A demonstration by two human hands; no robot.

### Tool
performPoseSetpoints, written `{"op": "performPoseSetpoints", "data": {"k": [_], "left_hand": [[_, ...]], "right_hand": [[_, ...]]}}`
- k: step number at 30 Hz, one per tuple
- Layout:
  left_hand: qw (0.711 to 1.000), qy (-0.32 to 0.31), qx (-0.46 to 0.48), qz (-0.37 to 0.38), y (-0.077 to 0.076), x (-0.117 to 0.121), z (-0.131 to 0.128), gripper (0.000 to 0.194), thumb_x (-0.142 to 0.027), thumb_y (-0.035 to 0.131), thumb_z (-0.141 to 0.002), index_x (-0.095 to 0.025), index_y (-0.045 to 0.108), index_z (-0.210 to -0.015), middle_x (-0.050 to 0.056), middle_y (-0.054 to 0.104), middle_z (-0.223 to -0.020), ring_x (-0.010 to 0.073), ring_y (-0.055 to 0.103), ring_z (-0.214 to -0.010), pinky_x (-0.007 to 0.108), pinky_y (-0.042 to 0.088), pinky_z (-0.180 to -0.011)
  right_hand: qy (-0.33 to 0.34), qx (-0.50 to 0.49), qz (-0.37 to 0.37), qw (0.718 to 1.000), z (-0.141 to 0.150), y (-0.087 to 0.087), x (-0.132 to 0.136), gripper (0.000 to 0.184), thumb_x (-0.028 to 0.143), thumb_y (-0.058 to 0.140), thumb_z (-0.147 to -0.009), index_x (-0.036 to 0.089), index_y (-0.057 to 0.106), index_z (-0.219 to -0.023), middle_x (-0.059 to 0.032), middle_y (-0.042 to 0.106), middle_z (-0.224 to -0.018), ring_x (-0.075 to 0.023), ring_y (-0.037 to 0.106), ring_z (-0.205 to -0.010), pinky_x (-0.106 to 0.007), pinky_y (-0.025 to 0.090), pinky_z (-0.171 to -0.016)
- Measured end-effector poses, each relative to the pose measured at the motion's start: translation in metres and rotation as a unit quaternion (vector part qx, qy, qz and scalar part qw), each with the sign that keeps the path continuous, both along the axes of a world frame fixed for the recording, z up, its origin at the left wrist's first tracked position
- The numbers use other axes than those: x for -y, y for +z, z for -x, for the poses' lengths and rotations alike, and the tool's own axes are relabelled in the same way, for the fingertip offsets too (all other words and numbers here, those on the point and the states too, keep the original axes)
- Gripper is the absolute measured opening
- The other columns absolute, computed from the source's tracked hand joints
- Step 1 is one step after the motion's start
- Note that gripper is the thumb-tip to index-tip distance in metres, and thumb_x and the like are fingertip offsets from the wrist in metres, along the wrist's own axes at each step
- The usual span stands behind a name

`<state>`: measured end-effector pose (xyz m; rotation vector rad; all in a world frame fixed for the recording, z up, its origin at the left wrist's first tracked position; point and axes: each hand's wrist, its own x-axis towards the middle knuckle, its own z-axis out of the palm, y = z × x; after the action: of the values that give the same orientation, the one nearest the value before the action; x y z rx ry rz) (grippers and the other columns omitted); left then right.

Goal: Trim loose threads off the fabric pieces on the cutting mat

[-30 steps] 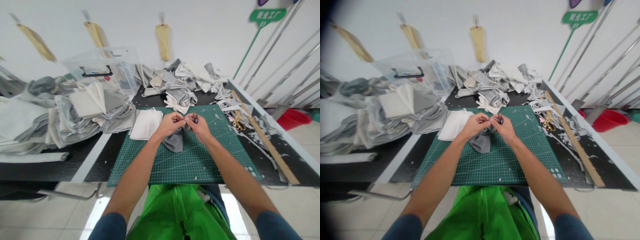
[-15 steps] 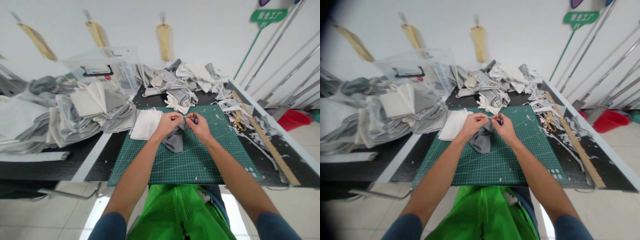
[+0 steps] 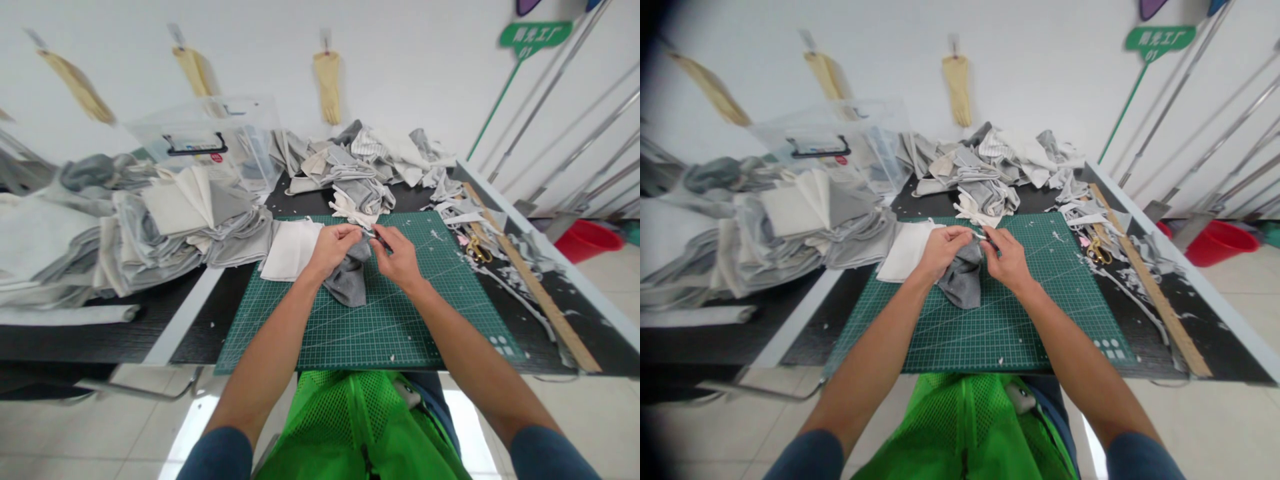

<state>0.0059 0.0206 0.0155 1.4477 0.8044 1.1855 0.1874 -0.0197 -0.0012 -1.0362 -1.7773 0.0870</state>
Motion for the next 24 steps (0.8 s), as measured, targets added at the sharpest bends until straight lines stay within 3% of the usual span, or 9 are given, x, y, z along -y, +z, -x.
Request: {"op": "performPoseSetpoints", "data": {"k": [10, 24], "left_hand": [[0.999, -0.029, 0.002, 0.019, 0.0001, 0.0021, -0.0038, 0.032, -0.041, 0.077, -0.075, -0.014, 0.079, -0.091, 0.006, 0.077, -0.087, 0.0162, 0.066, -0.077, 0.026, 0.050, -0.072], [0.999, -0.030, -0.012, 0.012, 0.0001, 0.0015, -0.0028, 0.030, -0.041, 0.076, -0.077, -0.015, 0.079, -0.091, 0.006, 0.077, -0.090, 0.0165, 0.065, -0.078, 0.027, 0.050, -0.074]], "right_hand": [[0.001, 0.018, -0.012, 1.000, -0.0002, -0.0014, -0.0001, 0.041, 0.042, 0.047, -0.103, 0.020, 0.067, -0.130, -0.0150, 0.072, -0.111, -0.0259, 0.066, -0.103, -0.041, 0.054, -0.095], [0.010, 0.011, -0.018, 1.000, 0.0001, -0.0043, -0.0024, 0.036, 0.039, 0.049, -0.103, 0.021, 0.069, -0.127, -0.0142, 0.073, -0.112, -0.0253, 0.067, -0.103, -0.042, 0.055, -0.094]]}}
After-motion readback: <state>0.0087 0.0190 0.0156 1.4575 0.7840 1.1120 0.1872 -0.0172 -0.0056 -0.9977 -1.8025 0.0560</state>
